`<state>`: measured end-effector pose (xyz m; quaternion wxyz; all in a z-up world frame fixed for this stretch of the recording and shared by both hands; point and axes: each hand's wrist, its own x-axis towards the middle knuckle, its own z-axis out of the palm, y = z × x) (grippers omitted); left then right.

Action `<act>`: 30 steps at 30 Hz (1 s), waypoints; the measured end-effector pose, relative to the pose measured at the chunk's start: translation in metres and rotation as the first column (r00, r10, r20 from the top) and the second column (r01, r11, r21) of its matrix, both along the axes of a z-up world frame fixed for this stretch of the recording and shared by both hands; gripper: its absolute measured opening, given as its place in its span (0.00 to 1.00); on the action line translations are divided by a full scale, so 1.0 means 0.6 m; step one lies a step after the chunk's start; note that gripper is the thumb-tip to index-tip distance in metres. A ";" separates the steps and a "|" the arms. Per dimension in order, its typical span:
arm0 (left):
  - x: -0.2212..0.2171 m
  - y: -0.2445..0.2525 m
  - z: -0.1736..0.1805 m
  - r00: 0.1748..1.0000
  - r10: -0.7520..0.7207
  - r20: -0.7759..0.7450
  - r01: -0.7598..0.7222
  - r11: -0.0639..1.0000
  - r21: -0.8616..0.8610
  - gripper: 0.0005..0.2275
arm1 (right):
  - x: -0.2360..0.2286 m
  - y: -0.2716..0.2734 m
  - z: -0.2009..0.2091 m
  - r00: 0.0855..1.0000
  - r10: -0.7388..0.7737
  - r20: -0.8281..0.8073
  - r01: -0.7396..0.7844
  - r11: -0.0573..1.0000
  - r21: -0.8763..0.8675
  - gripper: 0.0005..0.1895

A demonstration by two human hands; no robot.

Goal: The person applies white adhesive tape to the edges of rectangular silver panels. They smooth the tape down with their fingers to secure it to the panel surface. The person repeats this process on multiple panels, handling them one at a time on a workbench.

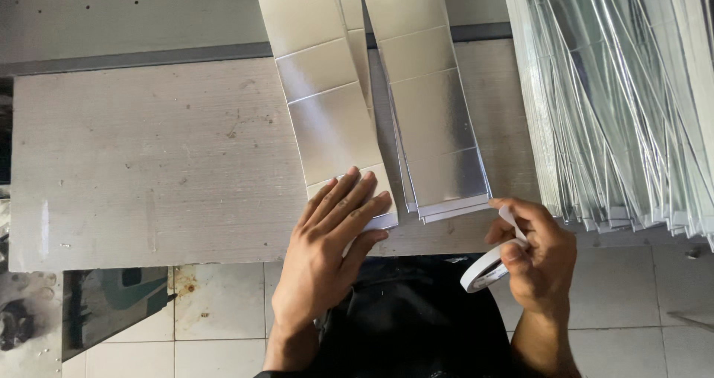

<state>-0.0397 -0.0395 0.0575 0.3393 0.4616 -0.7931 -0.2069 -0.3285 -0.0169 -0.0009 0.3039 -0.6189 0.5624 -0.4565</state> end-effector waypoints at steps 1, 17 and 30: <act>-0.005 -0.001 0.002 1.000 -0.002 0.000 0.002 1.000 -0.003 0.16 | 0.000 0.001 0.005 1.000 -0.002 0.000 0.002 1.000 -0.003 0.40; -0.221 -0.048 -0.111 0.988 -0.027 0.153 0.066 0.965 -0.255 0.14 | -0.026 0.045 0.032 0.965 0.146 0.218 -0.106 0.977 -0.188 0.37; 0.035 0.046 -0.051 0.951 0.283 -0.127 -0.294 0.953 -0.078 0.09 | 0.096 -0.031 0.112 0.863 0.487 -0.131 -0.456 0.865 0.210 0.11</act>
